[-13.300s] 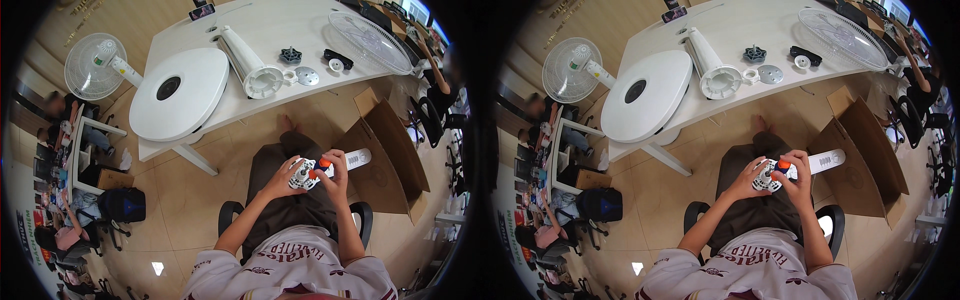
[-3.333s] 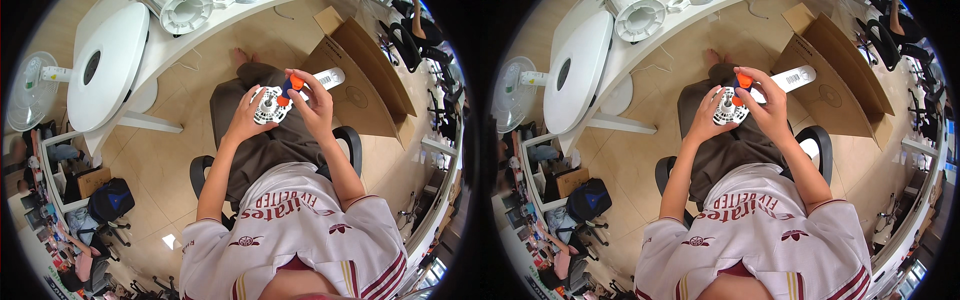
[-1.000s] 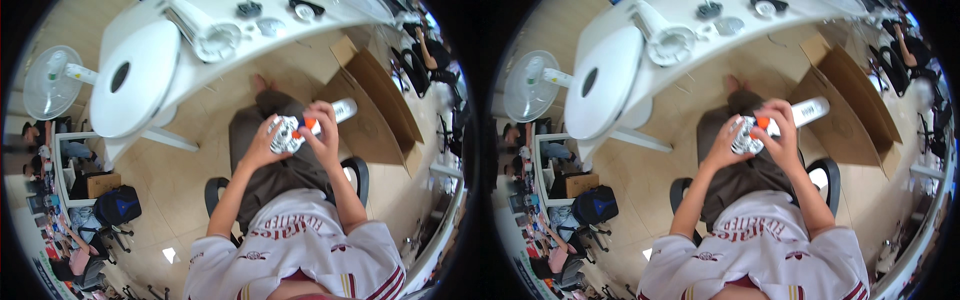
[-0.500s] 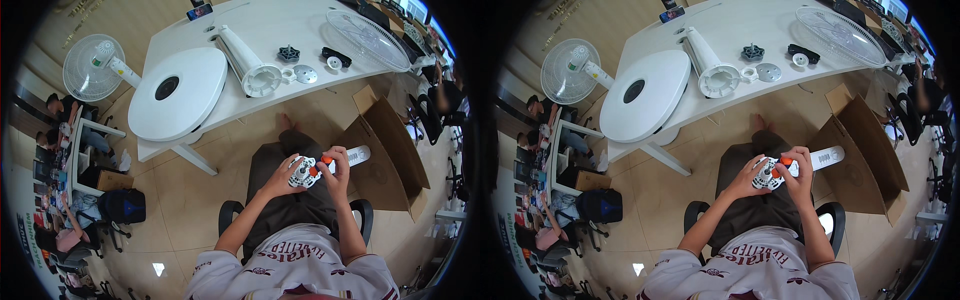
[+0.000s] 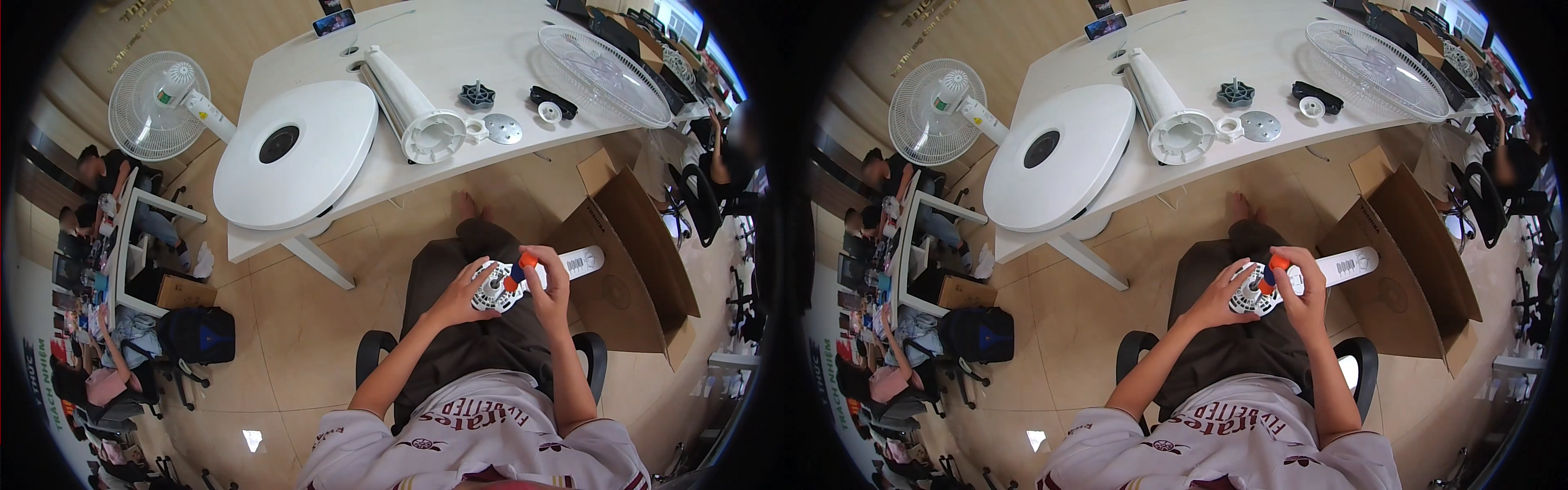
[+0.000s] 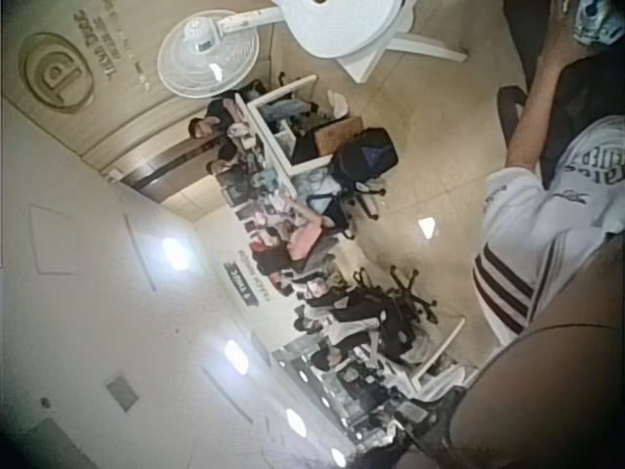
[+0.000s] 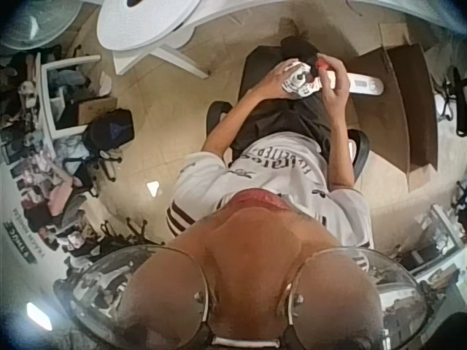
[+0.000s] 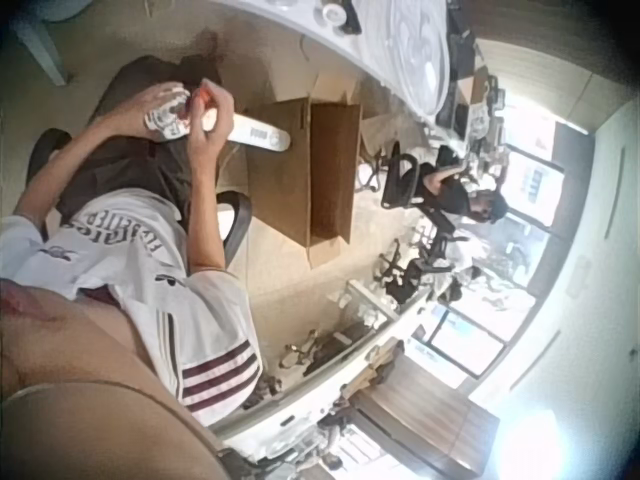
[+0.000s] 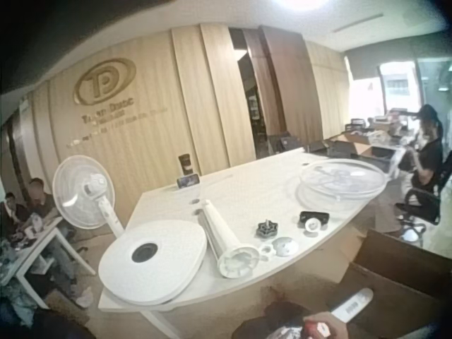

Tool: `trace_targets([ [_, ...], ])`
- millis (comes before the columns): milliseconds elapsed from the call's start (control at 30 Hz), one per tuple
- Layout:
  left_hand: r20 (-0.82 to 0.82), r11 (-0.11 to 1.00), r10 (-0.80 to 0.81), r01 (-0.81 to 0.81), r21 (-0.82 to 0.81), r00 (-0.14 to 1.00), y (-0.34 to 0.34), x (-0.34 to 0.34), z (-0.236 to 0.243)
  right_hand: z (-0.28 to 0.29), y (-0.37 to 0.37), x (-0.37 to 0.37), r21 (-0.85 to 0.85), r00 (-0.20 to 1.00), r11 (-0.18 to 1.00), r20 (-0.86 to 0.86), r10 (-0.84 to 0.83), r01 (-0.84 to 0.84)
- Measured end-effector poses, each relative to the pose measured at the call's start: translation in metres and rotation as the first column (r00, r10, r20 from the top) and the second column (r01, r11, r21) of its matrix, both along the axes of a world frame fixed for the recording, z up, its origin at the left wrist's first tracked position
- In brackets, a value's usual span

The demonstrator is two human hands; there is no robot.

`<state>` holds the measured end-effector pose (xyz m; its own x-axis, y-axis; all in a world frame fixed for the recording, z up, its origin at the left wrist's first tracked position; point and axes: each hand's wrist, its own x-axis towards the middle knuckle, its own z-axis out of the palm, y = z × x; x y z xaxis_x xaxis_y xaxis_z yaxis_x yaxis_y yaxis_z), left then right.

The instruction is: Using a screwdriver to repair or assemble the motor housing of a desk fan.

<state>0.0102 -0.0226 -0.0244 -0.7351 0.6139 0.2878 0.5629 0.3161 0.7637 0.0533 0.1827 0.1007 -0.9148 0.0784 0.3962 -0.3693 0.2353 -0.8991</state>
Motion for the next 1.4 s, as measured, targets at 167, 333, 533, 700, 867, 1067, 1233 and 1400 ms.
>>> trace_targets([
  [167, -0.004, 1.000, -0.002, 0.002, 0.010, 1.000, 0.001, 0.000, 0.003, -0.002, -0.002, 0.001, -0.278, 0.999, 0.961, 0.051, 0.017, -0.002],
  [333, -0.001, 1.000, 0.001, -0.001, 0.012, 1.000, 0.002, -0.001, 0.002, -0.015, 0.012, 0.003, 0.123, 0.999, 0.992, -0.042, -0.035, 0.040],
  [533, -0.005, 1.000, -0.001, 0.001, 0.012, 1.000, 0.001, -0.001, 0.001, -0.005, -0.004, 0.003, -0.362, 0.997, 0.932, 0.065, 0.048, -0.021],
  [700, -0.002, 1.000, -0.001, 0.001, 0.009, 1.000, 0.001, -0.001, 0.001, -0.017, 0.008, 0.002, -0.027, 0.995, 1.000, -0.099, -0.018, 0.015],
  [867, 0.002, 1.000, 0.003, -0.003, 0.003, 1.000, 0.000, -0.001, 0.002, -0.006, -0.001, 0.002, -0.148, 1.000, 0.989, 0.007, -0.015, 0.016],
  [1067, -0.005, 1.000, 0.001, -0.001, -0.005, 1.000, 0.001, -0.001, 0.001, -0.013, 0.005, 0.001, -0.158, 0.996, 0.987, -0.090, -0.010, -0.005],
  [1233, -0.008, 1.000, 0.008, -0.008, 0.011, 1.000, 0.000, -0.001, 0.001, 0.002, 0.004, 0.002, 0.063, 0.997, 0.997, -0.070, -0.035, 0.039],
  [1400, -0.008, 1.000, 0.005, -0.005, 0.006, 1.000, 0.001, -0.001, 0.002, 0.002, -0.007, 0.004, -0.317, 0.999, 0.947, 0.037, -0.035, 0.045],
])
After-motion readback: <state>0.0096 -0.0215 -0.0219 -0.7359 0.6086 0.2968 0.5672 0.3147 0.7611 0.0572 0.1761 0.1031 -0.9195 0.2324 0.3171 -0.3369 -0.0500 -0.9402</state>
